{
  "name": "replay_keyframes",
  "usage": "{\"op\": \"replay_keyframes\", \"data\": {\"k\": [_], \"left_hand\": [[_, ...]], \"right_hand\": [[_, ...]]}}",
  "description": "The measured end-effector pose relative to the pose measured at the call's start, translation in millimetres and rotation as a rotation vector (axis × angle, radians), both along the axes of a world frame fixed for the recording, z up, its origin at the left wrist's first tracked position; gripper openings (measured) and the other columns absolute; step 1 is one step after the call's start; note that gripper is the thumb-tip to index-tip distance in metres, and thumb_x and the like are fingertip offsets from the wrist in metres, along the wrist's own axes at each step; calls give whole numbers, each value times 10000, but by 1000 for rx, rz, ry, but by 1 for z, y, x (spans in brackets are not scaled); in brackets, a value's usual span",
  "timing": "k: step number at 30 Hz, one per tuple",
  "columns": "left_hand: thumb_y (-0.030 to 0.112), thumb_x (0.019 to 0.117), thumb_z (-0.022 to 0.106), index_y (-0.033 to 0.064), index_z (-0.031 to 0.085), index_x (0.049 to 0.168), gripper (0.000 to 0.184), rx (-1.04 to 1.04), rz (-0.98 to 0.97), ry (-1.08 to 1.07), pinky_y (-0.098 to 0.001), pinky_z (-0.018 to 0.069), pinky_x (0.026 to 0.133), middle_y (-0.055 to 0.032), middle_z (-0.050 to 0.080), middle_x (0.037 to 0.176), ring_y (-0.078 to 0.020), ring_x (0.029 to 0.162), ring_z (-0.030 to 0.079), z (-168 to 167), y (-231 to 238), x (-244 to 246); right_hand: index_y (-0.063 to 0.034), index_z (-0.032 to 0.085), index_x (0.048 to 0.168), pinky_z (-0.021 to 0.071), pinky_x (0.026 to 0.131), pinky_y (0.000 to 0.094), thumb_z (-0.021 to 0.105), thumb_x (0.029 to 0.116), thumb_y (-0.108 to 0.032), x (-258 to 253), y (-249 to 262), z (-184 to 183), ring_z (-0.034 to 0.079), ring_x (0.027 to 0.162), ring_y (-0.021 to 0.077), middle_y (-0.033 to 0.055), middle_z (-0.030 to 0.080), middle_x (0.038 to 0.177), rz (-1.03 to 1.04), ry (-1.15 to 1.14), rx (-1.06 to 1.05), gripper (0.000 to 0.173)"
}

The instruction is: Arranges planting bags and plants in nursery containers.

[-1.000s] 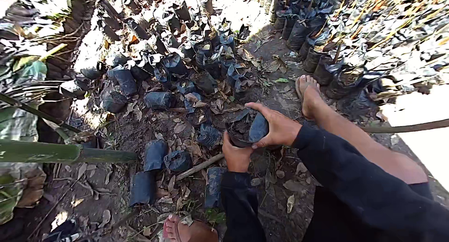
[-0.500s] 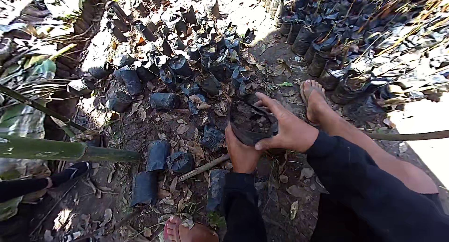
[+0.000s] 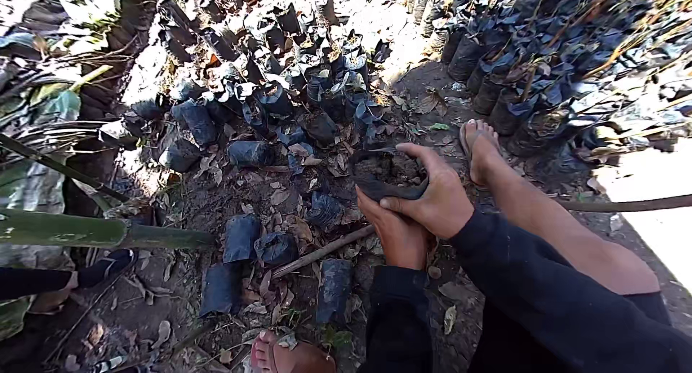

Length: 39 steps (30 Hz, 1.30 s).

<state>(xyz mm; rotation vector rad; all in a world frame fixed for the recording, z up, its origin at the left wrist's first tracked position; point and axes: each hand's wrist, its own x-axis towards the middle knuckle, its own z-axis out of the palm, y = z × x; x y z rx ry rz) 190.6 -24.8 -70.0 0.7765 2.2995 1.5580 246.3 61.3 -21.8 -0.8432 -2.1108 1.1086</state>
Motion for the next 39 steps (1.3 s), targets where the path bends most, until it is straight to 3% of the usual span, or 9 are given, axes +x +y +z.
{"op": "replay_keyframes", "data": {"k": [3,5,7,13,18,21,27,32,39], "left_hand": [[215,618,929,-44,334,1483,1081,90,10,-72,-355,533,1042,-185,619,1290,-178,1175,638,-6,-16,-26],[221,540,979,-39,458,1393,1032,138,-76,-73,-321,572,988,-118,697,1155,-120,1065,688,-12,-29,-42],[227,533,998,-29,492,1359,1002,157,-221,-98,-311,579,987,-83,712,1133,-105,1051,695,-17,-34,-55],[144,512,1017,-21,479,1368,1024,23,-270,-336,-346,581,1001,-101,715,1149,-144,1065,701,-64,-53,-56],[373,649,941,-53,465,1442,1018,-470,-336,-231,-348,421,1158,-180,593,1404,-206,1322,564,-145,-82,-51],[227,696,942,41,407,1551,1026,-601,-394,-196,-421,354,1220,-177,503,1527,-271,1424,479,-180,-96,-47],[-36,893,603,132,622,1402,536,-837,-401,-56,-497,424,1147,-141,581,1450,-318,1360,536,-138,-56,-84],[118,953,659,146,528,1482,545,-1226,-657,179,-721,330,1100,-176,504,1521,-399,1442,424,-165,-38,-104],[173,983,661,89,532,1469,510,-1252,-819,250,-650,484,1025,-338,486,1450,-512,1256,566,-118,-8,-145]], "right_hand": [[-186,302,1605,544,1011,496,964,628,-408,3,12,3,562,1296,268,127,509,1465,227,-125,-76,1201],[-209,207,1634,555,998,514,992,590,-369,2,22,0,540,1333,301,144,441,1535,323,-168,-153,1316],[-225,280,1604,526,1031,539,1016,547,-309,1,25,-5,575,1295,307,146,516,1492,339,-186,-210,1291],[-109,554,1352,560,944,554,1005,605,-257,-1,0,-47,669,1098,310,146,669,1231,241,-290,-147,885],[-68,499,1412,522,991,606,927,698,-100,-9,-26,-103,621,1200,410,228,569,1382,342,-720,-297,833],[-44,425,1505,486,1045,603,858,773,-49,-12,-39,-119,555,1288,446,257,445,1507,448,-931,-318,850],[-68,415,1535,496,1039,582,791,811,10,-12,-35,-114,569,1284,429,249,480,1485,440,-963,-303,820],[-22,603,1339,505,957,646,741,885,-108,-12,-14,-107,645,1160,435,252,676,1213,392,-1059,-329,483],[-43,648,1303,507,922,655,684,976,-300,-2,32,-55,679,1063,417,217,716,1110,269,-894,-272,417]]}}
